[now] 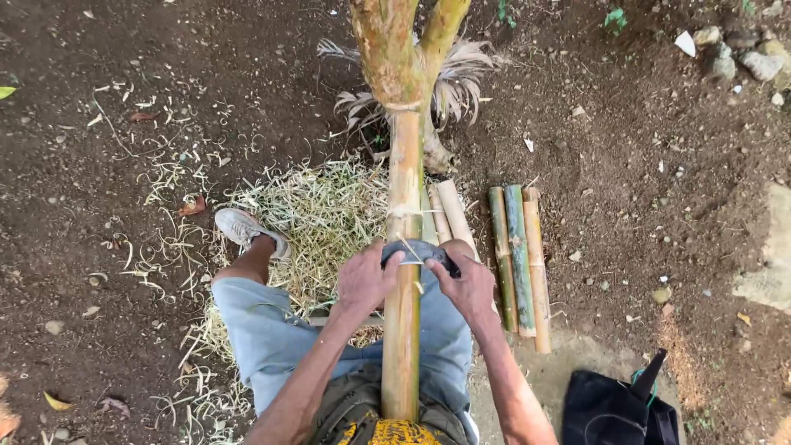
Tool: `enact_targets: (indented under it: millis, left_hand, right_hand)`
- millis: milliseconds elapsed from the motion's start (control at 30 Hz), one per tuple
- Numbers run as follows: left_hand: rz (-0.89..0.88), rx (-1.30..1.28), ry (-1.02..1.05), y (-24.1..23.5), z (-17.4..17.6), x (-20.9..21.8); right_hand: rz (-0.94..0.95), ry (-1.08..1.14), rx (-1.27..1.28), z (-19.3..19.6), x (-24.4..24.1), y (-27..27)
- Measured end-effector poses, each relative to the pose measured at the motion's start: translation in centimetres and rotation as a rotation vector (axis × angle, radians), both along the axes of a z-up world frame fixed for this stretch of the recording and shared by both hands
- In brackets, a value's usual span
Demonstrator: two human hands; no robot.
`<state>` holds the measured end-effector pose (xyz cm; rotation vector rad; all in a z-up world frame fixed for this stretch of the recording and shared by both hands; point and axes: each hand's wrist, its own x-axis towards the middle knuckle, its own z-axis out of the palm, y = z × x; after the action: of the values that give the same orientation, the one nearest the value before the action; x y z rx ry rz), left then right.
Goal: Stripping the outer layer of a bamboo pole using a curved stripping knife.
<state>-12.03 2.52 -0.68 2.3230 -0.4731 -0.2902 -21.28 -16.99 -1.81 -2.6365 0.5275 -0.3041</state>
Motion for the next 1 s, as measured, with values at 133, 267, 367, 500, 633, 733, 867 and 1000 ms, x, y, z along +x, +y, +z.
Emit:
enact_targets:
  millis: [133, 267, 367, 500, 633, 733, 867, 1000]
  left_hand:
    - [-0.012, -0.048, -0.064, -1.1, -2.6, 4.0]
    - [0.044, -0.132, -0.187, -3.7, -4.0, 10.7]
    - [0.076, -0.126, -0.165, -5.4, -4.7, 14.8]
    - [0.103, -0.248, -0.199, -5.9, -5.5, 16.6]
    - [0.099, -0.272, -0.156, -5.2, -5.1, 14.9]
    - [0.098, -0.286, -0.159, -4.0, -5.6, 12.0]
    - [0.108, -0.195, -0.113, -2.9, -3.5, 8.9]
    - [0.12, -0.137, -0.019, -3.6, -3.6, 10.6]
  right_hand:
    - [0.032, -0.055, -0.017, 0.2, 4.7, -1.4]
    - [0.054, -0.153, -0.122, -0.2, 11.0, -3.6]
    - [0.046, -0.187, -0.186, 0.8, 14.4, -4.2]
    - [0.053, -0.384, -0.241, 1.1, 16.0, -4.4]
    - [0.031, -0.361, -0.232, 1.0, 14.2, -3.4]
    - [-0.002, -0.302, -0.186, 0.6, 11.7, -2.5]
    - [0.048, -0.227, -0.137, 1.1, 9.8, -2.1]
    - [0.052, -0.068, -0.184, 1.3, 11.0, -3.1]
